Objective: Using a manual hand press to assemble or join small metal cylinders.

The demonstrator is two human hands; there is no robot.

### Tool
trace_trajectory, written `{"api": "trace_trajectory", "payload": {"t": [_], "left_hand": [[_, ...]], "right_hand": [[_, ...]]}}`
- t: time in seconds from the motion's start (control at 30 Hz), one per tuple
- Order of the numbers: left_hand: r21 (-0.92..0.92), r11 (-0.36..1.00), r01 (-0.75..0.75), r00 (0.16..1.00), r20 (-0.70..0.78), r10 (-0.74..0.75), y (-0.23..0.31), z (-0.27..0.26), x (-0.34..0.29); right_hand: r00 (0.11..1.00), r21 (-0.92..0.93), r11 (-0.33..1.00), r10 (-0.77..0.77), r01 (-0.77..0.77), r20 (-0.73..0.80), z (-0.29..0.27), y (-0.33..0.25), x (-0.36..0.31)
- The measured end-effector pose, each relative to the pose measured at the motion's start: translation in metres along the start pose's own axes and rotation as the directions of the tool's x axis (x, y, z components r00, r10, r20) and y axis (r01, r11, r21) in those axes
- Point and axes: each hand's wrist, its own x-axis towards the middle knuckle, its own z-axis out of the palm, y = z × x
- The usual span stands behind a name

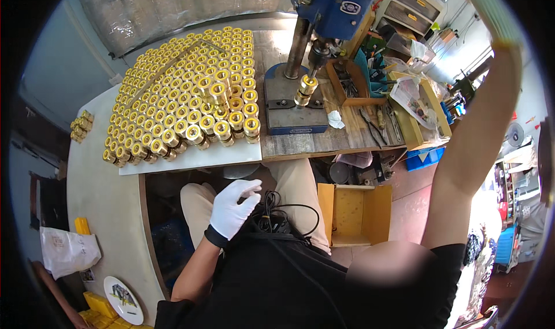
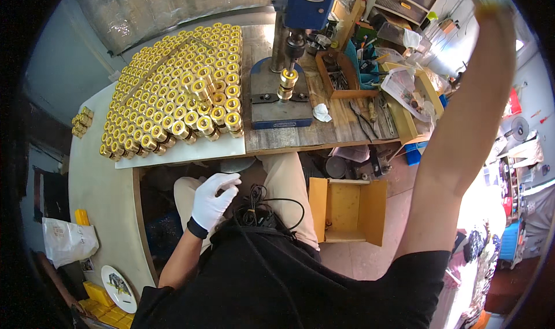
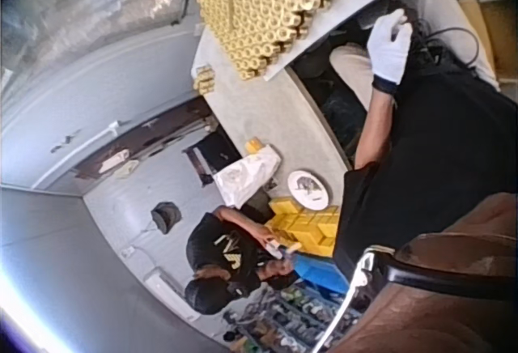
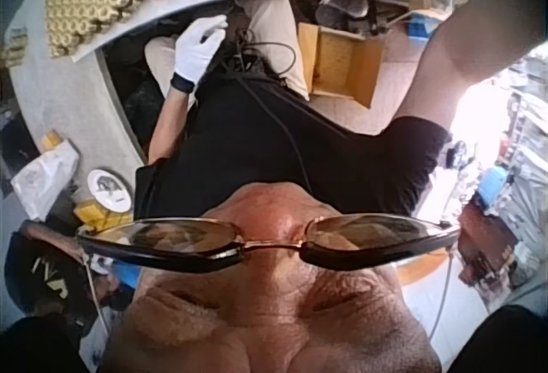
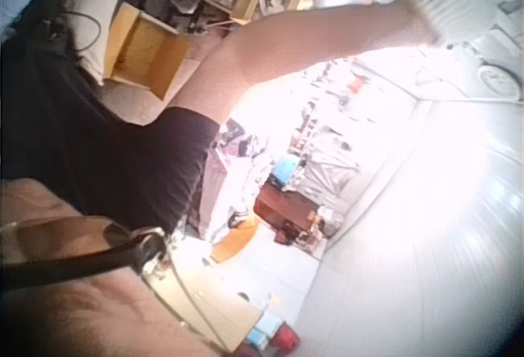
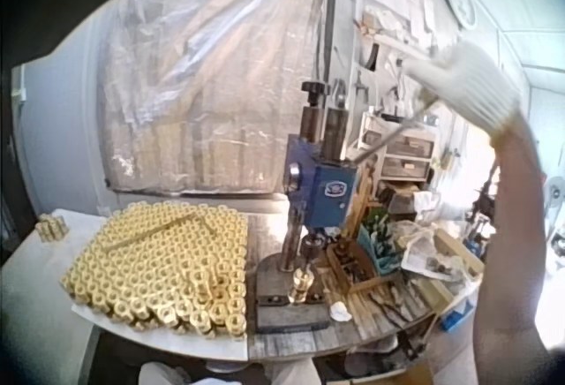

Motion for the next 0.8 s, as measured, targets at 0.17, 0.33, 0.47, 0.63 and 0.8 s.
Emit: {"api": "trace_trajectory", "payload": {"t": [0.17, 0.33, 0.47, 0.63, 0.8], "left_hand": [[0.124, 0.971, -0.205, 0.977, 0.084, 0.195, 0.016, 0.013, 0.019], [0.091, 0.727, -0.681, 0.713, 0.308, 0.63, 0.095, 0.061, 0.096], [0.061, 0.28, -0.958, 0.286, 0.144, 0.948, 0.194, 0.133, 0.161], [0.291, 0.283, -0.914, 0.382, 0.386, 0.839, 0.187, 0.192, 0.211], [0.205, 0.244, -0.948, 0.302, 0.335, 0.892, 0.175, 0.195, 0.208]], "right_hand": [[0.924, 0.222, 0.942, -0.303, 0.253, 0.233, 0.015, 0.048, -0.17], [0.741, 0.332, 0.85, 0.097, -0.408, 0.665, 0.096, 0.01, -0.235], [0.764, 0.64, 0.582, -0.047, -0.503, 0.643, 0.13, 0.018, -0.225], [0.809, -0.112, 0.988, 0.155, -0.11, 0.567, 0.138, -0.014, -0.227], [0.873, 0.121, 0.965, 0.152, -0.232, 0.464, 0.15, -0.008, -0.232]]}}
